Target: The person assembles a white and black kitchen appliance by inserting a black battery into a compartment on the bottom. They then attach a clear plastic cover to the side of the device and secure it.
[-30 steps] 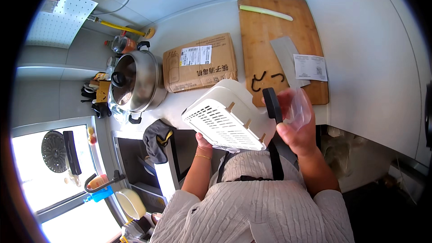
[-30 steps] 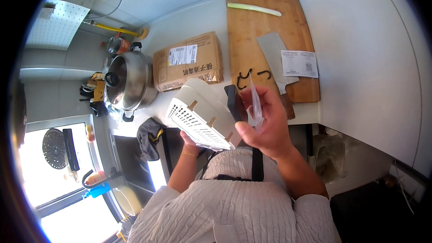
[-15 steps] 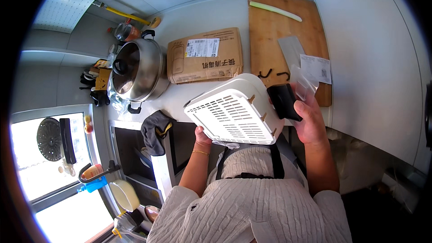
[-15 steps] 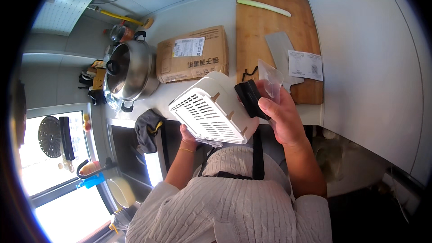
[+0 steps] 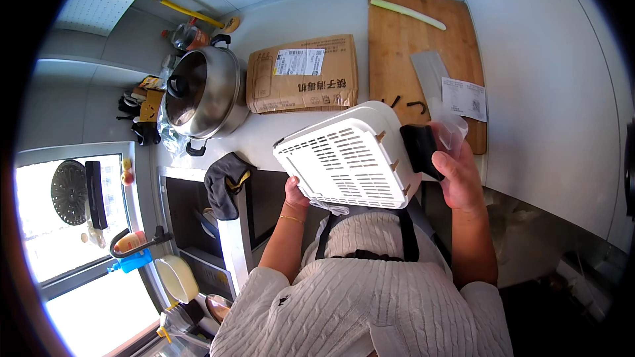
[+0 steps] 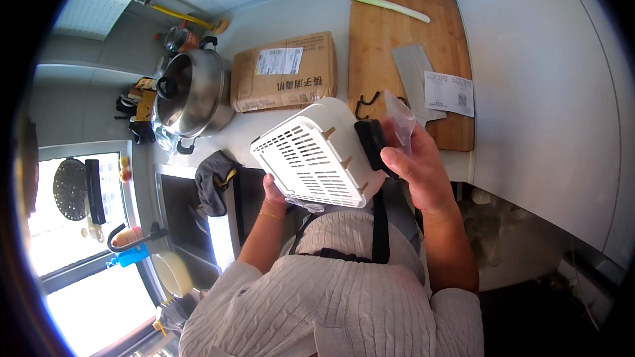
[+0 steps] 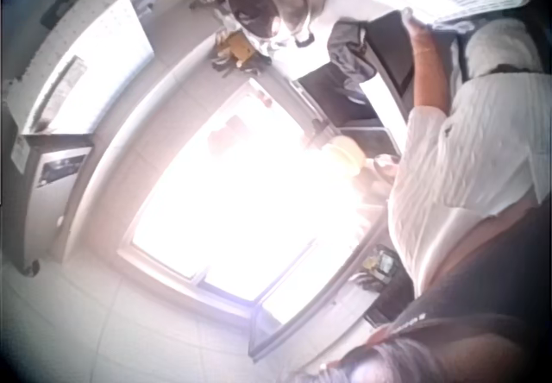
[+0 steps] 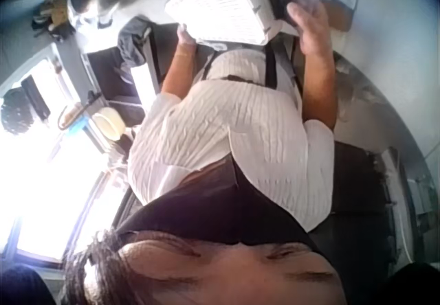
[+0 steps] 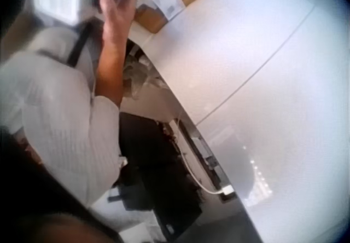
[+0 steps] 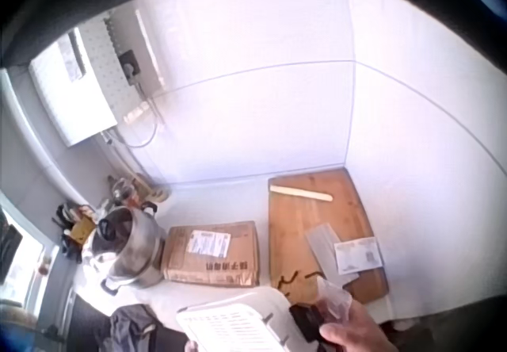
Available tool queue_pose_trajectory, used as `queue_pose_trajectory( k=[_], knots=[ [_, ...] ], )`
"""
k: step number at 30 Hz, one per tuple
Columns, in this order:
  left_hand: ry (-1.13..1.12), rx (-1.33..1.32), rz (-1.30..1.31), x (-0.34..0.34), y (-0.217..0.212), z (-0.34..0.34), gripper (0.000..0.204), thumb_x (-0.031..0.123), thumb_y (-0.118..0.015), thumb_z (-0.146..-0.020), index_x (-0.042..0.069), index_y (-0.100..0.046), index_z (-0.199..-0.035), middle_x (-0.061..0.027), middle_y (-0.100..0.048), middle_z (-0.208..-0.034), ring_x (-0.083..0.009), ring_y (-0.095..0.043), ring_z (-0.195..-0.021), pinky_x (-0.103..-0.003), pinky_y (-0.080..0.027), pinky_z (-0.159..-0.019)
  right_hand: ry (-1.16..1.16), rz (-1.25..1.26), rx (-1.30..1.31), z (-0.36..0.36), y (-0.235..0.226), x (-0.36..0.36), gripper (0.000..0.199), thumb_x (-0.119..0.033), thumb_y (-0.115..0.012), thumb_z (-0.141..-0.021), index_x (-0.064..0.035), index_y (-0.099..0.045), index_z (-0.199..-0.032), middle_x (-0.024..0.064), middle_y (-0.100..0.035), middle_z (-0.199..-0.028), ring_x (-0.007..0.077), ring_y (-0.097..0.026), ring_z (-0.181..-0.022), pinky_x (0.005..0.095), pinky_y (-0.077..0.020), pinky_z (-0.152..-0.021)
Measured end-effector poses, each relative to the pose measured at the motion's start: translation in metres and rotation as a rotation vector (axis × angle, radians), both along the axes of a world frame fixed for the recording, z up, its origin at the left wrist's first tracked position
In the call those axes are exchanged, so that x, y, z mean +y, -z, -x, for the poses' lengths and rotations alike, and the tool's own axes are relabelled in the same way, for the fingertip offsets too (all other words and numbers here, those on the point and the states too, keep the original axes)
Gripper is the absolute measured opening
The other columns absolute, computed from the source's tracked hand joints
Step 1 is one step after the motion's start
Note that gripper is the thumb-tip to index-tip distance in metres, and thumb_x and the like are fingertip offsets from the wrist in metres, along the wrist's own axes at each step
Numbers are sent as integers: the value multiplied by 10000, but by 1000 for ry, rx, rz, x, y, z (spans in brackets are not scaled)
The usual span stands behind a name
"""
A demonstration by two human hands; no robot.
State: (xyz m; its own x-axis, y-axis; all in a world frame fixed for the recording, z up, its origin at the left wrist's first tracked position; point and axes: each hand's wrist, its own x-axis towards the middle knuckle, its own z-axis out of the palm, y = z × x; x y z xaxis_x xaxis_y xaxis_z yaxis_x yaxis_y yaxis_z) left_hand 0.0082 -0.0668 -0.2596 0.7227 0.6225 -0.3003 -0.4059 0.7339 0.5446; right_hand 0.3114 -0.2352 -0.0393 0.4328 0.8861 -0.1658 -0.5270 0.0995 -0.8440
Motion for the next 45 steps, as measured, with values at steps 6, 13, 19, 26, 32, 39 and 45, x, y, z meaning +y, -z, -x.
queue_pose_trajectory(
  k=[6,13,19,26,32,39,45],
  knots=[
    [-32,79,40,-4,-17,-9,852,344,-762,-637,-3,-423,-1337,-145,-564,-1251,-325,-560,-1130,-428,-460,-977,186,9,-254,0,3,-7,475,-233,-705,-821,-10,-501,-1188,36,-596,-1041,94,-558,-903,250,-438,-819],
    [-11,38,26,-4,-28,-18,836,335,-760,-656,9,-412,-1343,-142,-558,-1249,-329,-558,-1133,-451,-456,-979,184,-117,-348,5,-3,-12,522,-218,-715,-800,-5,-462,-1206,81,-584,-1086,120,-568,-957,266,-445,-833],
    [-5,8,48,-6,-37,-19,788,294,-744,-699,10,-400,-1348,-146,-552,-1251,-340,-559,-1129,-471,-453,-978,209,-44,-582,6,1,-18,543,-214,-734,-782,-3,-461,-1202,79,-566,-1092,129,-542,-1001,281,-430,-888],
    [-25,103,-28,-11,-55,-24,780,315,-716,-720,-17,-389,-1346,-180,-545,-1249,-355,-563,-1123,-480,-457,-974,344,56,-911,12,2,-14,553,-153,-759,-758,3,-463,-1198,100,-568,-1073,171,-547,-983,312,-436,-897],
    [-24,45,38,-20,-93,-34,735,223,-734,-741,-17,-382,-1340,-158,-538,-1232,-292,-559,-1114,-418,-469,-962,431,135,-1445,21,-7,0,485,-161,-785,-687,-14,-551,-1086,103,-604,-997,240,-588,-855,345,-484,-766],
    [-110,30,5,-37,-126,-51,681,191,-737,-755,-9,-403,-1314,-138,-553,-1206,-249,-564,-1088,-383,-478,-938,341,138,-1788,47,-5,32,521,-186,-810,-635,-50,-561,-1071,85,-615,-938,285,-584,-778,377,-485,-699],
    [-132,13,32,-45,-141,-54,595,161,-734,-770,-1,-452,-1268,-120,-584,-1165,-218,-583,-1057,-366,-485,-925,272,89,-1797,60,0,45,540,-184,-817,-621,-57,-551,-1073,75,-615,-933,274,-584,-772,373,-480,-694]
  ],
)
